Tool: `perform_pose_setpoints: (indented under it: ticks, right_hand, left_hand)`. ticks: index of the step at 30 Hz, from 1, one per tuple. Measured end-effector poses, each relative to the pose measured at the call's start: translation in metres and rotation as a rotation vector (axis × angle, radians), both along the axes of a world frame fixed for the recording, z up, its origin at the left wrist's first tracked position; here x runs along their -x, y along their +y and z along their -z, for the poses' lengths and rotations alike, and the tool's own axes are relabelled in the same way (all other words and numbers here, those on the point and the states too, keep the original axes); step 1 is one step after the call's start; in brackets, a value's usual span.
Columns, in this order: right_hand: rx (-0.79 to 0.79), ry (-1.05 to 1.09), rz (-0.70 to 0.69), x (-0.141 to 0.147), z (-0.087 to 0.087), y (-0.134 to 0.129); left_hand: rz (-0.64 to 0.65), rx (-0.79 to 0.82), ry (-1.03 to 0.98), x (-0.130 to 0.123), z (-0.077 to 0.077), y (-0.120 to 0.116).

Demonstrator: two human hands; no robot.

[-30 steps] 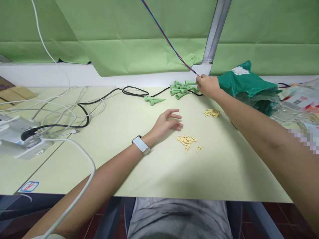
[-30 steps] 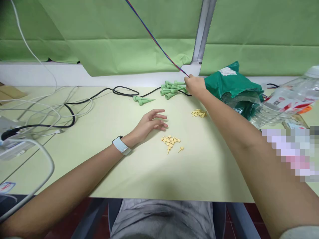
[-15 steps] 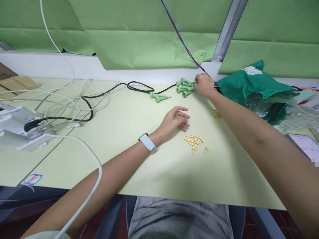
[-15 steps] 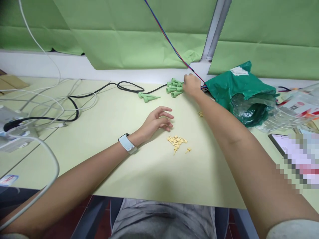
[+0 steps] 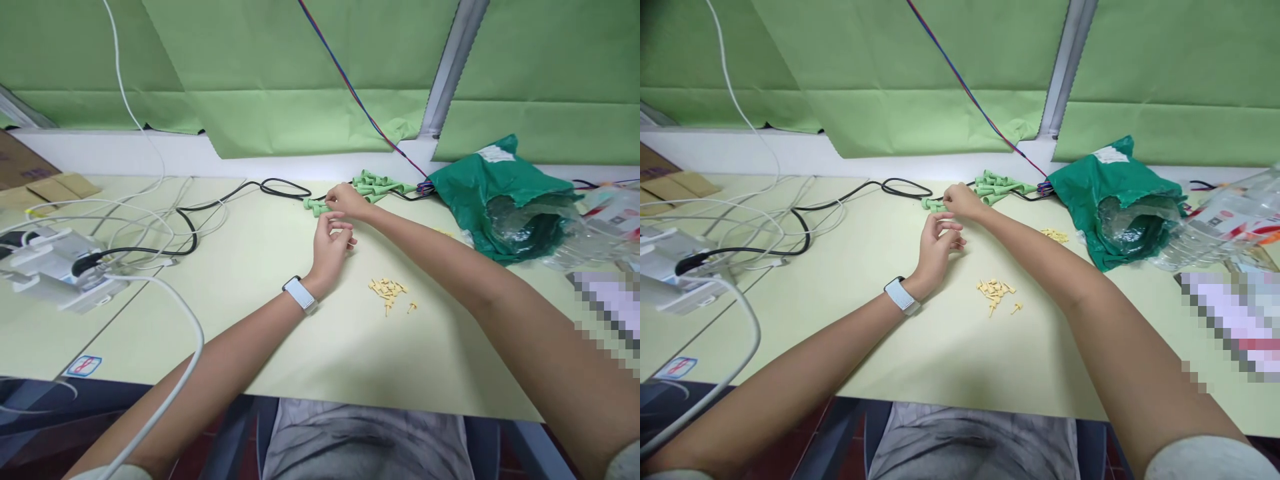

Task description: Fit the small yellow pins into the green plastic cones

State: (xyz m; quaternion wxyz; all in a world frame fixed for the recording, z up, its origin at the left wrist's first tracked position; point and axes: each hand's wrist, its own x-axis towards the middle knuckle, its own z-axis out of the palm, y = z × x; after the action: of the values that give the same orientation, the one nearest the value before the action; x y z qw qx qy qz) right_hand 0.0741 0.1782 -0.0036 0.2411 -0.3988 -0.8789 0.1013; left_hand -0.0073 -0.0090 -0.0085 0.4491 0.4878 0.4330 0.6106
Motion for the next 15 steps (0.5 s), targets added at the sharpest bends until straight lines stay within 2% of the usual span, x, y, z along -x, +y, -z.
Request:
perform_pose_setpoints:
  ticks: [4,8,10,12,15]
  right_hand:
    - [0.002,0.168,0.007,-0.003,-0.006,-0.003]
    - [0.154,0.508,0.117,-0.017,-0.018,-0.023]
    - [0.231,0.676,0.163,-0.028,-0.023,-0.042]
    - [0.254,0.774,0.150,-0.040,-0.025,-0.067]
    - [0.270,0.752,0.079,-0.058,-0.022,-0.110]
  left_hand:
    - [0.041,0.018,-0.158,0.003,0.002,0.005]
    - [0.066,0.078,-0.369,0.007,-0.002,0.011]
    - [0.074,0.120,-0.477,0.009,-0.005,0.013]
    - [0.123,0.172,-0.561,0.010,-0.009,0.014]
    - [0.236,0.201,-0.566,0.009,-0.012,0.012]
